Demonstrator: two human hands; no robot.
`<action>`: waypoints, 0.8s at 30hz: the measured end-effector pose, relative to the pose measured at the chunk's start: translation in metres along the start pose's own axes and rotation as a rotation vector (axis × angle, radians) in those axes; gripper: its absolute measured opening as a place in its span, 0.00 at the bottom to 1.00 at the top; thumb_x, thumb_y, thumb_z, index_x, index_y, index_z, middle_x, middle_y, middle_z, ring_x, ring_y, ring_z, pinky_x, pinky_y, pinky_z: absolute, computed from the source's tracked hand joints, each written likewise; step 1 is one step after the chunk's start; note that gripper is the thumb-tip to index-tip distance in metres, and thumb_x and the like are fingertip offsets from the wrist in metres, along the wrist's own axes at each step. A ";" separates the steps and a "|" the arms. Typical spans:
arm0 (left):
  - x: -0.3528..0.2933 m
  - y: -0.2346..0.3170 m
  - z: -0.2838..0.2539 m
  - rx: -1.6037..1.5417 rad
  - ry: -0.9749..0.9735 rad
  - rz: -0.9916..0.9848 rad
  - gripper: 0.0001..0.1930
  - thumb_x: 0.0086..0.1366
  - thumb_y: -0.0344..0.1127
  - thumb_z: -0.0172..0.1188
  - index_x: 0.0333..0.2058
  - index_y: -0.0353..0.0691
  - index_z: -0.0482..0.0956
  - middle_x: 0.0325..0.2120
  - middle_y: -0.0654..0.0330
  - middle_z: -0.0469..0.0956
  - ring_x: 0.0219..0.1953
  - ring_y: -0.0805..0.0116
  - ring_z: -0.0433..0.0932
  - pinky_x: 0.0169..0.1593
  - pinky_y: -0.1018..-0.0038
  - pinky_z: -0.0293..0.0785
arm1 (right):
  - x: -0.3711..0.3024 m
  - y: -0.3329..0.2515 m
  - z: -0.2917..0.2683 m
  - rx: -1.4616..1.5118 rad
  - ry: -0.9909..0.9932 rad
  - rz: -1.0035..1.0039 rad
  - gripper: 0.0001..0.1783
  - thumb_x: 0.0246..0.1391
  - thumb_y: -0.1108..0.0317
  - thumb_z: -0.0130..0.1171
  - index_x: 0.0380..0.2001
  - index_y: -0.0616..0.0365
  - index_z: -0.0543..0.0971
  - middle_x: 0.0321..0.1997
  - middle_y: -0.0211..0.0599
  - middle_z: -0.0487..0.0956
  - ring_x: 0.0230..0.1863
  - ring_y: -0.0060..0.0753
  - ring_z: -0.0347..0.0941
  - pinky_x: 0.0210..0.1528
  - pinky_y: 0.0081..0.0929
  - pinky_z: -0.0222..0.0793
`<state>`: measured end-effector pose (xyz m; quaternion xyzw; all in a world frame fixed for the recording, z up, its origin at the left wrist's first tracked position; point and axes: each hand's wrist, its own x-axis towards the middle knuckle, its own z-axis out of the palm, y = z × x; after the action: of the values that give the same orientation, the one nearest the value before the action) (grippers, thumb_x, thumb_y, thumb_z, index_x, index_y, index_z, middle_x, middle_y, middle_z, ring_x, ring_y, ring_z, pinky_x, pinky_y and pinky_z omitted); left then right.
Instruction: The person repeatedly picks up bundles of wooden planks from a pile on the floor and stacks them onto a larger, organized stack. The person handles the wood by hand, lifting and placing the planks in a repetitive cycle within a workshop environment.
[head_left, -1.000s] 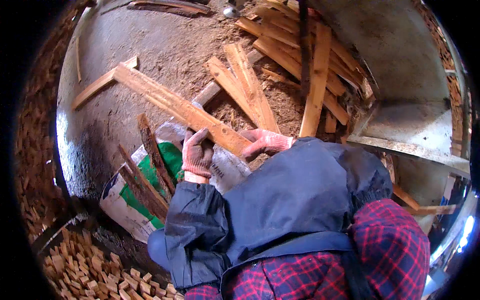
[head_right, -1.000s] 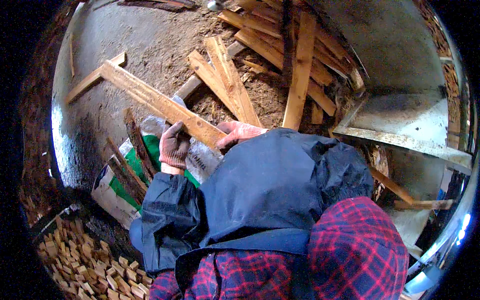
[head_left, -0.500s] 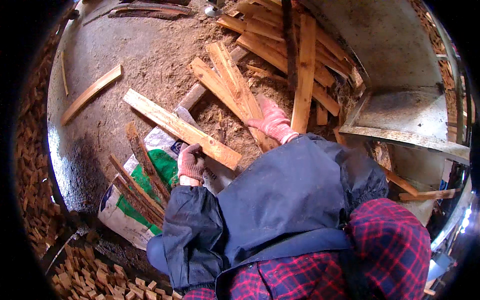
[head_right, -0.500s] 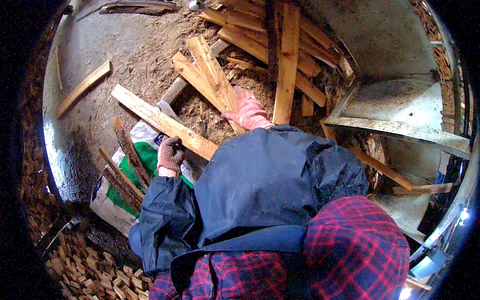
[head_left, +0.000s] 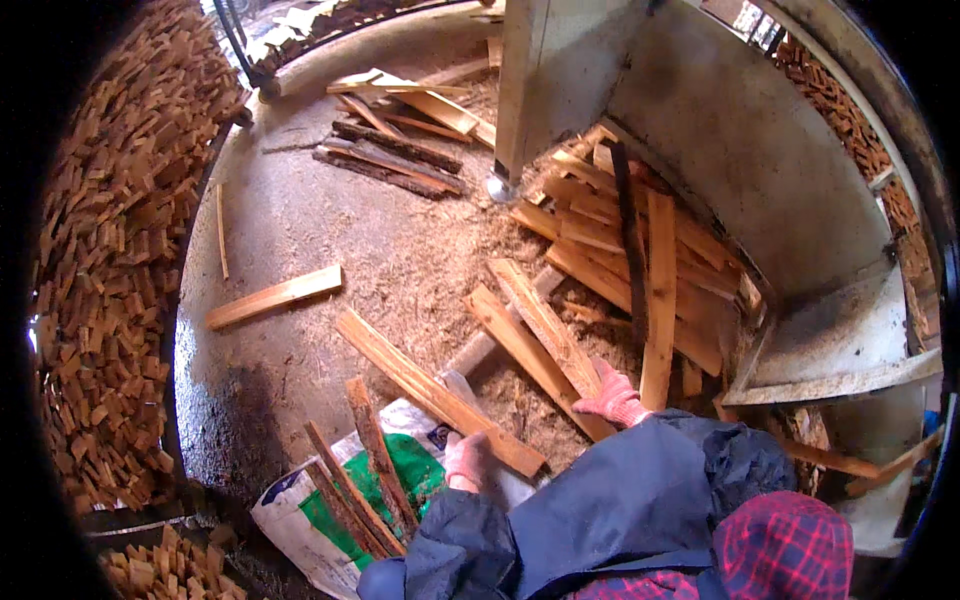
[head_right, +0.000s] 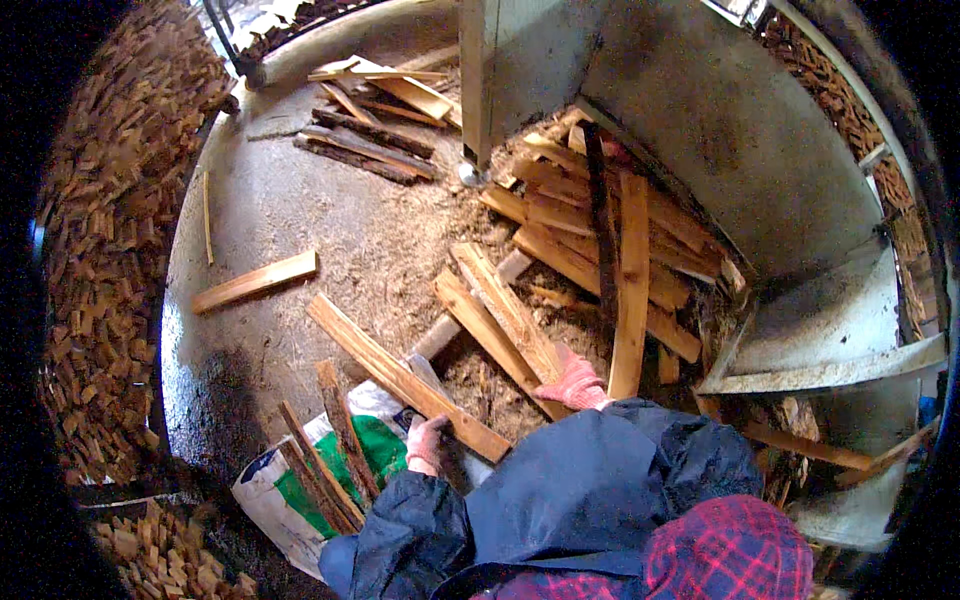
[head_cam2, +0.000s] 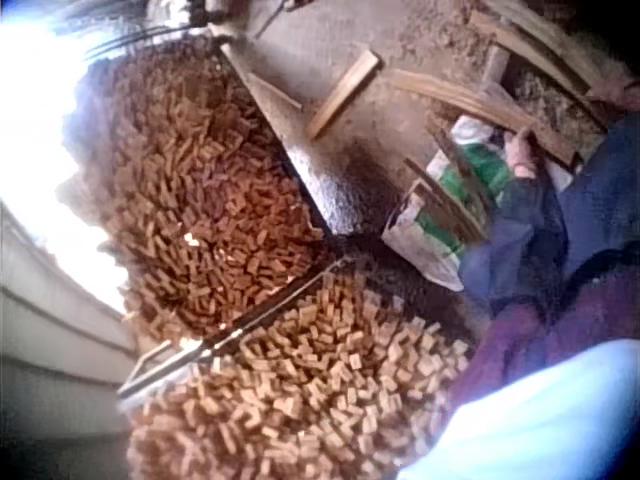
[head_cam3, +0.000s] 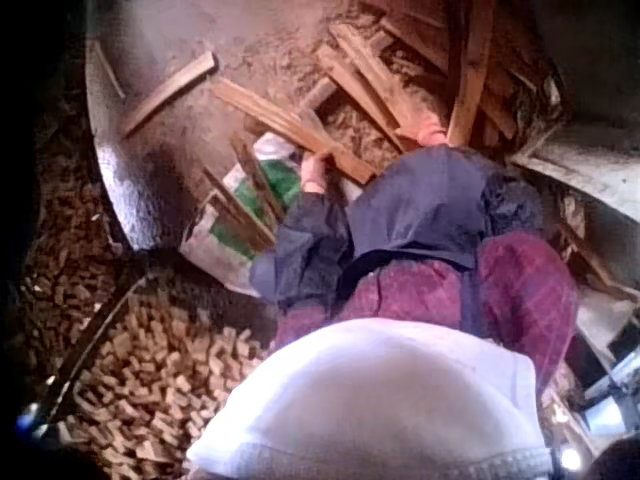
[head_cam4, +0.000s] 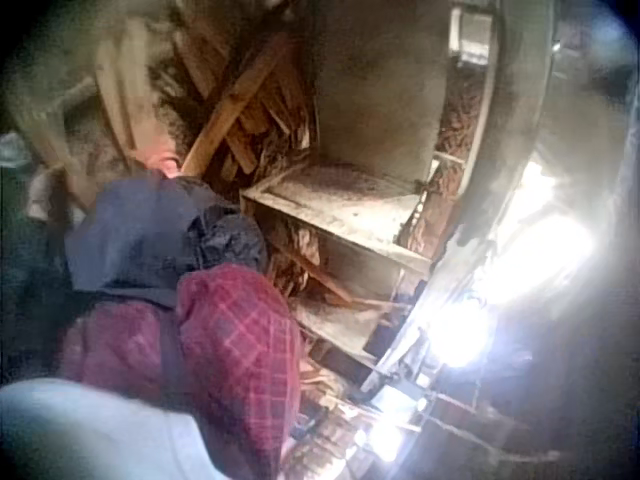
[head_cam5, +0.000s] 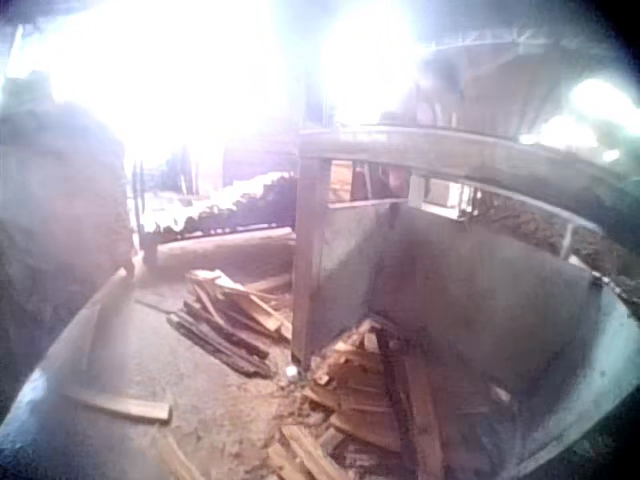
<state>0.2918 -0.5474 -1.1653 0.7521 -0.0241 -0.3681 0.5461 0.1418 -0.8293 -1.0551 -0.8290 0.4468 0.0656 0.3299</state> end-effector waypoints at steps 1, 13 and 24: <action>0.002 -0.005 -0.003 0.070 0.001 -0.004 0.09 0.55 0.31 0.62 0.36 0.37 0.79 0.31 0.54 0.79 0.33 0.58 0.79 0.38 0.69 0.75 | 0.010 -0.016 -0.007 0.031 -0.017 -0.055 0.57 0.25 0.45 0.77 0.61 0.58 0.65 0.57 0.52 0.73 0.59 0.51 0.68 0.62 0.37 0.64; -0.022 0.046 -0.002 -0.514 -0.007 -0.305 0.20 0.55 0.35 0.64 0.46 0.35 0.75 0.42 0.53 0.78 0.44 0.59 0.76 0.47 0.67 0.73 | 0.173 -0.324 -0.185 -0.048 0.607 -0.999 0.34 0.52 0.50 0.61 0.56 0.63 0.70 0.53 0.55 0.76 0.53 0.49 0.74 0.52 0.36 0.71; -0.023 0.071 0.048 0.003 0.173 -0.097 0.25 0.53 0.36 0.66 0.45 0.26 0.71 0.41 0.46 0.77 0.40 0.57 0.76 0.46 0.66 0.72 | 0.013 -0.040 0.045 0.048 -0.368 -0.110 0.44 0.43 0.40 0.63 0.57 0.59 0.70 0.56 0.55 0.73 0.60 0.53 0.67 0.63 0.42 0.62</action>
<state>0.2730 -0.6046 -1.1001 0.7824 0.0592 -0.3277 0.5264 0.1891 -0.7962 -1.0759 -0.8180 0.3344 0.1875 0.4287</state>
